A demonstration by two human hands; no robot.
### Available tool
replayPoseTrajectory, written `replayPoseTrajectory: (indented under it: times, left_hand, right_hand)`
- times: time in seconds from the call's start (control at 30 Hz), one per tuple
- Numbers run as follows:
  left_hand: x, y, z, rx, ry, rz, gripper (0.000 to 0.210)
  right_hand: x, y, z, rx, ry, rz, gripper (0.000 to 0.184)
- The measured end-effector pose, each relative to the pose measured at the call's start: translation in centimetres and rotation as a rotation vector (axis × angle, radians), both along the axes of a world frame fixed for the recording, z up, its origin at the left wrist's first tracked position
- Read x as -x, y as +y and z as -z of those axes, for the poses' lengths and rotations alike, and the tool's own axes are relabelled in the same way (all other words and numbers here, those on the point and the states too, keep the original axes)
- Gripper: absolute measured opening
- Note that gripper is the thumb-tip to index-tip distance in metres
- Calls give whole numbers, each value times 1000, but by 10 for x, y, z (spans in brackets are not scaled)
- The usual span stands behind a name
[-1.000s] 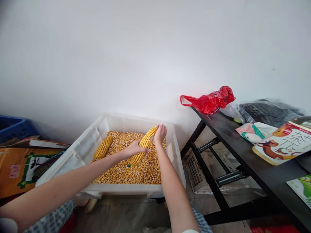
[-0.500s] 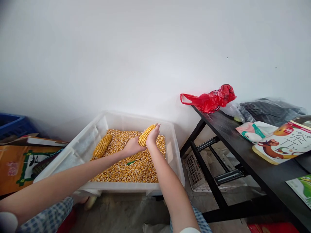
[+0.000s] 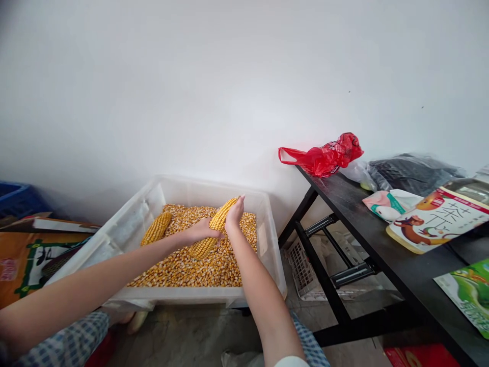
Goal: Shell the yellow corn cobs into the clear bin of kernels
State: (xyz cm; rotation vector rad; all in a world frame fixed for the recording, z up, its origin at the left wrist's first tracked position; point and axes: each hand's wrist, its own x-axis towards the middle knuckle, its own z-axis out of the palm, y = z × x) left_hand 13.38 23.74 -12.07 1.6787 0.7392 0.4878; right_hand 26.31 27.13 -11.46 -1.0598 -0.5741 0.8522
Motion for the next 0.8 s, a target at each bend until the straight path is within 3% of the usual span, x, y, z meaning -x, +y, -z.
replayPoseTrajectory:
  times: [0.1,0.27,0.33,0.4,0.53,0.7,0.8]
  left_hand:
    - [4,3,-3,17,-6,85,27]
    - [3,9,1,-369,274,-177,43]
    - [2,9,1,-439,380,-274,46]
    - [2,9,-2,-485,414,-283,45]
    - [3,11,-7,-505,402,-164,41]
    - [0,7,2,-562,417,-248,38]
    - [-5,0,5,-468,321,-218,35]
  right_hand:
    - [-10,1,-9,39,40,-11,41]
    - [-20,-4,-22,101,263,-183,47]
    - [-21,-7,-24,102,337,-171,42]
    - [-21,-10,-25,101,375,-118,39]
    - [-23,-13,-26,78,394,-134,41]
    - [-15,-15,-27,83,438,-73,41]
    - [-13,-18,-30,45,381,-35,39]
